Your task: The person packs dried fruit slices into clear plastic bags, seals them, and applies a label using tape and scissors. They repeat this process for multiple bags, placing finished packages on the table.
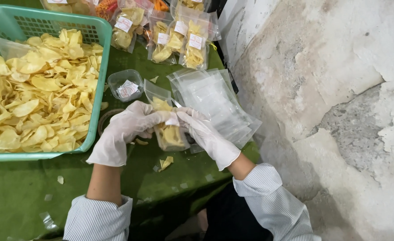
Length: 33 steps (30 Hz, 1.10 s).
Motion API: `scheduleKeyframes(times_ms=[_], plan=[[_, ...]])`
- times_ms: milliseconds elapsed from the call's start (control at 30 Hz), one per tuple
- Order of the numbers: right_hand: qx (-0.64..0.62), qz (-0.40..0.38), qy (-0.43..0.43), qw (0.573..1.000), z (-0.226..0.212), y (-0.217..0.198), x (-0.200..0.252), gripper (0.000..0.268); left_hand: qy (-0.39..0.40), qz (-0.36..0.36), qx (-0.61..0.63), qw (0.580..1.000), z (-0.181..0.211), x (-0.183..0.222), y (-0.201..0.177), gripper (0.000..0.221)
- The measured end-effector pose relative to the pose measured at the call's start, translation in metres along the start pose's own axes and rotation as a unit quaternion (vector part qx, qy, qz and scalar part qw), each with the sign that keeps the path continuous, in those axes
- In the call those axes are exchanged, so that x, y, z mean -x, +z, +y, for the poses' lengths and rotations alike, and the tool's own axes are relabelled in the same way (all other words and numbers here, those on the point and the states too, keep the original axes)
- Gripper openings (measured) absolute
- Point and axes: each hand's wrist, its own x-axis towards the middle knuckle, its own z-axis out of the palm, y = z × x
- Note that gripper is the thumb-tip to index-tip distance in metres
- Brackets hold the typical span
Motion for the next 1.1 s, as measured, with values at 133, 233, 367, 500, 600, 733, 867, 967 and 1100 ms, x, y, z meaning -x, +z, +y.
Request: scheduleKeyframes(times_ms=[133, 233, 367, 500, 600, 733, 867, 967, 1100], plan=[[-0.062, -0.046, 0.013, 0.997, 0.052, -0.048, -0.045, 0.036, -0.021, -0.028, -0.141, 0.989, 0.004, 0.005, -0.005, 0.032], [-0.091, -0.096, 0.003, 0.991, 0.047, -0.043, -0.045, 0.037, -0.015, -0.008, -0.133, 0.991, -0.001, 0.003, -0.006, 0.032], [-0.035, -0.121, -0.001, 0.992, 0.001, -0.004, 0.002, 0.042, -0.017, 0.044, -0.083, 0.995, -0.017, -0.021, 0.002, 0.026], [-0.063, -0.096, 0.01, 0.993, 0.014, -0.028, -0.022, 0.029, 0.007, 0.035, -0.056, 0.998, -0.021, -0.02, 0.003, 0.03], [-0.109, -0.05, -0.024, 0.992, 0.018, -0.037, -0.029, 0.018, 0.039, 0.015, -0.044, 0.998, -0.024, -0.026, 0.009, 0.028], [-0.062, -0.002, -0.059, 0.996, 0.019, -0.042, -0.031, 0.022, 0.066, 0.0, -0.018, 0.998, -0.013, -0.017, 0.013, 0.023], [0.059, 0.11, -0.104, 0.987, -0.007, -0.012, -0.009, 0.016, 0.161, -0.025, 0.063, 0.985, -0.032, -0.047, 0.021, 0.023], [0.023, 0.126, -0.155, 0.98, -0.015, 0.006, 0.005, 0.008, 0.166, 0.01, 0.143, 0.976, -0.021, -0.04, 0.029, 0.034], [0.053, 0.109, -0.188, 0.975, -0.017, 0.01, 0.015, 0.011, 0.194, 0.037, 0.174, 0.965, -0.027, -0.053, 0.043, 0.037]])
